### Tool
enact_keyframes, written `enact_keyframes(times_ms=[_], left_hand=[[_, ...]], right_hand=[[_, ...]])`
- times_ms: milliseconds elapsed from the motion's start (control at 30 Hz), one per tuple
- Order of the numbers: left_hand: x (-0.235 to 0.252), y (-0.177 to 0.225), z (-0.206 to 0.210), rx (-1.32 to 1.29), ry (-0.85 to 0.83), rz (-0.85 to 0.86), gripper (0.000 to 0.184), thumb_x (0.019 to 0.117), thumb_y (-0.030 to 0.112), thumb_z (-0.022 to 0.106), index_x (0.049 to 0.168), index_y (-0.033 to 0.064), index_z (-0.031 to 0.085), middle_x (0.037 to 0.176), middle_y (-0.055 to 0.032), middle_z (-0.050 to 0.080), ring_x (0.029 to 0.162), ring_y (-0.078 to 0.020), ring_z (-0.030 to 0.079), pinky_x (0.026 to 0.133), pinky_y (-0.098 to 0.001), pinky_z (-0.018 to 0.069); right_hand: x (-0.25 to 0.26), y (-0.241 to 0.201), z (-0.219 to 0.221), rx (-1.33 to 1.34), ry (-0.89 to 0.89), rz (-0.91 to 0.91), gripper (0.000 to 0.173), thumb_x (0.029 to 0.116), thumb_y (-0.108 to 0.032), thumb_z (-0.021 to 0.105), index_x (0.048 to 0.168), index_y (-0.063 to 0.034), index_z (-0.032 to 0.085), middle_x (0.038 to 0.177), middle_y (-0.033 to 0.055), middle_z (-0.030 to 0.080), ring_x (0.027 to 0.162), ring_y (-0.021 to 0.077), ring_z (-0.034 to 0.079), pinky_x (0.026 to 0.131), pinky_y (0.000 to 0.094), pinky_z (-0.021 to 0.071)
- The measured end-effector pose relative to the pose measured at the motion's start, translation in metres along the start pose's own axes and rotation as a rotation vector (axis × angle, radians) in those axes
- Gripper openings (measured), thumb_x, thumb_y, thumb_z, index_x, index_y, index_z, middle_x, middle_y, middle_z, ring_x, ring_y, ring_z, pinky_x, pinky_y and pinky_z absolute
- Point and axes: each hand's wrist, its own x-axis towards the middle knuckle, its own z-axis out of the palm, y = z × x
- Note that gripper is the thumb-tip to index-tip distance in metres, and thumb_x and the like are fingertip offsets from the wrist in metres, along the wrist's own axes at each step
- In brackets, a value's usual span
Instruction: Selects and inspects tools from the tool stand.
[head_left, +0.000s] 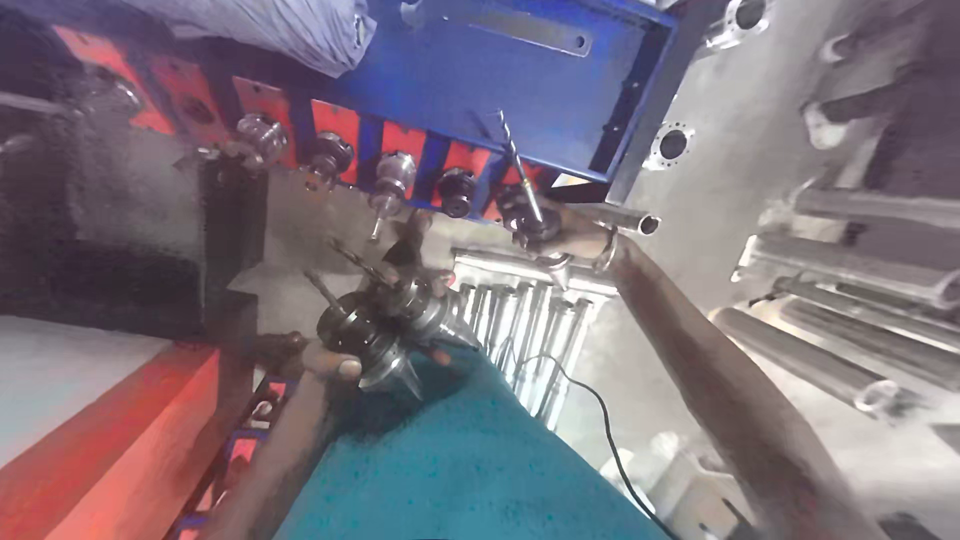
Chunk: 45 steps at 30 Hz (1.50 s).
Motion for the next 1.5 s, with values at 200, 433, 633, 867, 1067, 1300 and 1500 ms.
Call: enact_keyframes(times_ms=[200,433,633,867,1067,1300,1500], left_hand=[[-0.011,0.012,0.021,0.196,0.306,-0.048,0.022,0.0887,0.036,0.077,0.109,0.0294,0.074,0.103,0.0142,0.075,0.096,0.0044,0.068,0.086,-0.0166,0.0565],[0.027,0.002,0.003,-0.097,-0.162,-0.052,0.028,0.0944,0.030,0.071,0.123,0.0278,0.074,0.117,0.0164,0.074,0.107,0.0093,0.065,0.095,-0.0121,0.0508],[0.040,-0.026,-0.005,-0.088,-0.096,-0.122,0.025,0.0921,0.028,0.074,0.117,0.0259,0.075,0.109,0.0123,0.075,0.100,0.0040,0.069,0.090,-0.0162,0.0554],[0.064,-0.065,-0.024,-0.351,-0.274,-0.229,0.027,0.0936,0.024,0.071,0.120,0.0201,0.074,0.112,0.0050,0.076,0.103,-0.0049,0.071,0.092,-0.0250,0.0579],[0.096,-0.092,-0.021,-0.401,-0.284,-0.332,0.019,0.0873,0.024,0.074,0.106,0.0237,0.078,0.099,0.0069,0.077,0.090,-0.0022,0.072,0.082,-0.0214,0.0591],[0.107,-0.091,0.014,-0.345,-0.134,-0.346,0.005,0.0805,0.026,0.074,0.077,0.0262,0.078,0.072,0.0110,0.071,0.066,0.0039,0.065,0.064,-0.0152,0.0546],[0.125,-0.090,0.034,-0.551,-0.363,-0.365,0.016,0.0842,0.034,0.075,0.094,0.0210,0.079,0.088,0.0042,0.077,0.080,-0.0052,0.072,0.076,-0.0261,0.0607]], right_hand=[[-0.011,-0.010,0.009,-0.021,-0.022,0.087,0.074,0.0681,0.000,0.076,0.136,-0.0195,0.056,0.101,0.0039,0.068,0.081,0.0138,0.067,0.072,0.0299,0.0605],[-0.022,-0.005,0.019,-0.139,0.012,0.033,0.078,0.0676,0.001,0.080,0.139,-0.0136,0.054,0.112,0.0016,0.068,0.094,0.0091,0.067,0.084,0.0276,0.0591],[-0.043,-0.007,0.036,-0.143,-0.006,0.008,0.081,0.0686,0.001,0.080,0.143,-0.0095,0.050,0.116,0.0015,0.066,0.095,0.0058,0.065,0.084,0.0239,0.0576],[-0.075,-0.017,0.050,-0.277,-0.005,-0.033,0.083,0.0676,-0.007,0.083,0.144,-0.0117,0.052,0.124,0.0014,0.066,0.108,0.0073,0.065,0.095,0.0295,0.0570],[-0.109,-0.043,0.064,-0.448,0.018,0.022,0.077,0.0677,-0.016,0.087,0.139,-0.0196,0.058,0.121,-0.0006,0.070,0.106,0.0086,0.067,0.094,0.0358,0.0584],[-0.147,-0.088,0.102,-0.482,0.043,-0.084,0.082,0.0641,-0.016,0.089,0.140,-0.0240,0.058,0.121,-0.0019,0.070,0.103,0.0102,0.068,0.089,0.0372,0.0607],[-0.160,-0.108,0.136,-0.690,0.132,-0.161,0.078,0.0691,-0.028,0.088,0.140,-0.0311,0.057,0.124,-0.0032,0.069,0.104,0.0125,0.069,0.085,0.0431,0.0616]])
